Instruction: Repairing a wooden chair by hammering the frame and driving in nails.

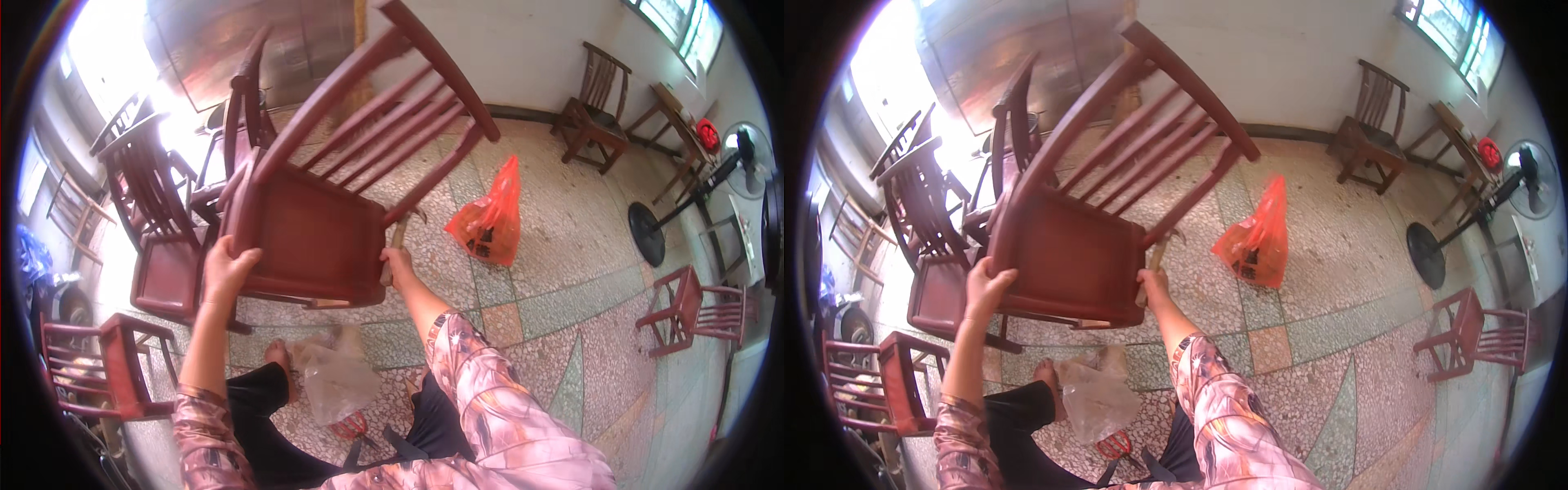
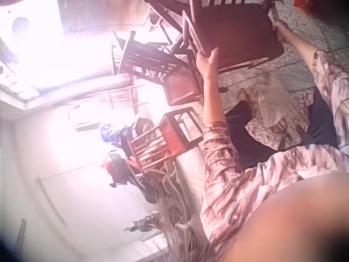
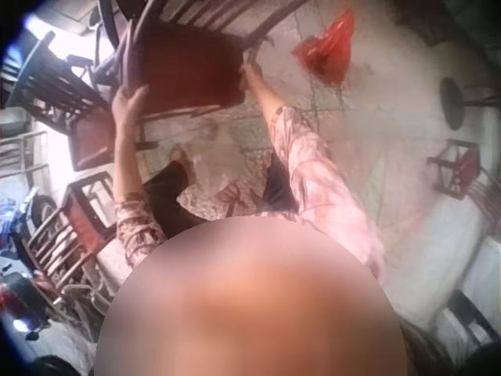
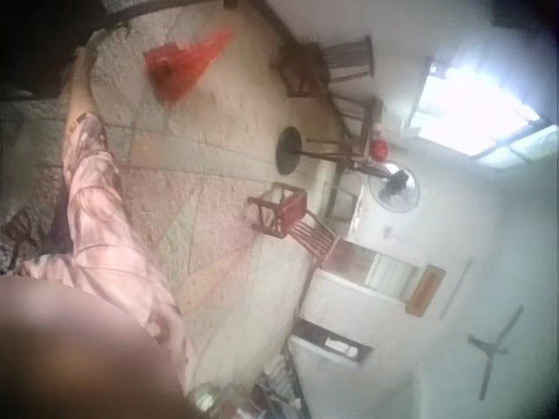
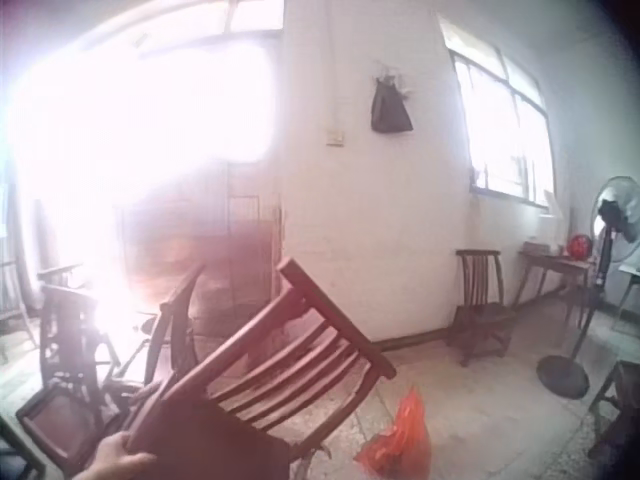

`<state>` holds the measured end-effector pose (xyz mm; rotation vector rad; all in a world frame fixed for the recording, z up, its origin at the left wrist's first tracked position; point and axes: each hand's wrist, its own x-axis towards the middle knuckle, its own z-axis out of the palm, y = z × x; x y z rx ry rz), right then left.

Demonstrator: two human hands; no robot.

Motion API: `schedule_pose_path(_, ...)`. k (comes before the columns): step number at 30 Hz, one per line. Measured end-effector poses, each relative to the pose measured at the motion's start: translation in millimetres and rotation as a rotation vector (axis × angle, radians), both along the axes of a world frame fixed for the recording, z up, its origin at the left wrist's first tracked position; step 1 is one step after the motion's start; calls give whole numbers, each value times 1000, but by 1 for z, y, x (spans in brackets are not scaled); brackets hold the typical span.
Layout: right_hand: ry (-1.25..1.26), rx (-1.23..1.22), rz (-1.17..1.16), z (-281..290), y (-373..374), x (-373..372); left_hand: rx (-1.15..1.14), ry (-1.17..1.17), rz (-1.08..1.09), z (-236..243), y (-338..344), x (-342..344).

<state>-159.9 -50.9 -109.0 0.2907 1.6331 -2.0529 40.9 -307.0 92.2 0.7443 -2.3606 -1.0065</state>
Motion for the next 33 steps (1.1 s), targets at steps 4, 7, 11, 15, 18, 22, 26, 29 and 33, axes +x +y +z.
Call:
schedule_pose_path(4, -164, -41, -30, -54, 19, -29, -176, -272, 101, 0, 60, -37)
schedule_pose_path(7, -338, -56, -20, -60, 12, -34, -296, -409, 82, 3, 84, -70)
schedule_pose_path(11, -425, -55, -147, -55, 38, -41, -377, -266, 4, -12, 145, -106)
schedule_pose_path(15, -357, -37, -156, -19, 62, -33, -333, -236, -25, -38, 171, -99)
schedule_pose_path(18, -226, 25, -98, -2, 87, -47, -284, -250, -104, -39, 182, -102)
schedule_pose_path(22, -300, -161, -92, 8, 105, -44, -375, -260, -167, -56, 206, -127)
schedule_pose_path(26, -58, -123, -92, 28, 122, -31, -435, -281, -154, -80, 223, -138)
schedule_pose_path(29, 187, 24, 2, 67, 129, -15, -454, -163, -240, -82, 205, -132)
schedule_pose_path(33, 408, 10, 171, 136, 145, 35, -369, 298, -357, -86, 144, -97)
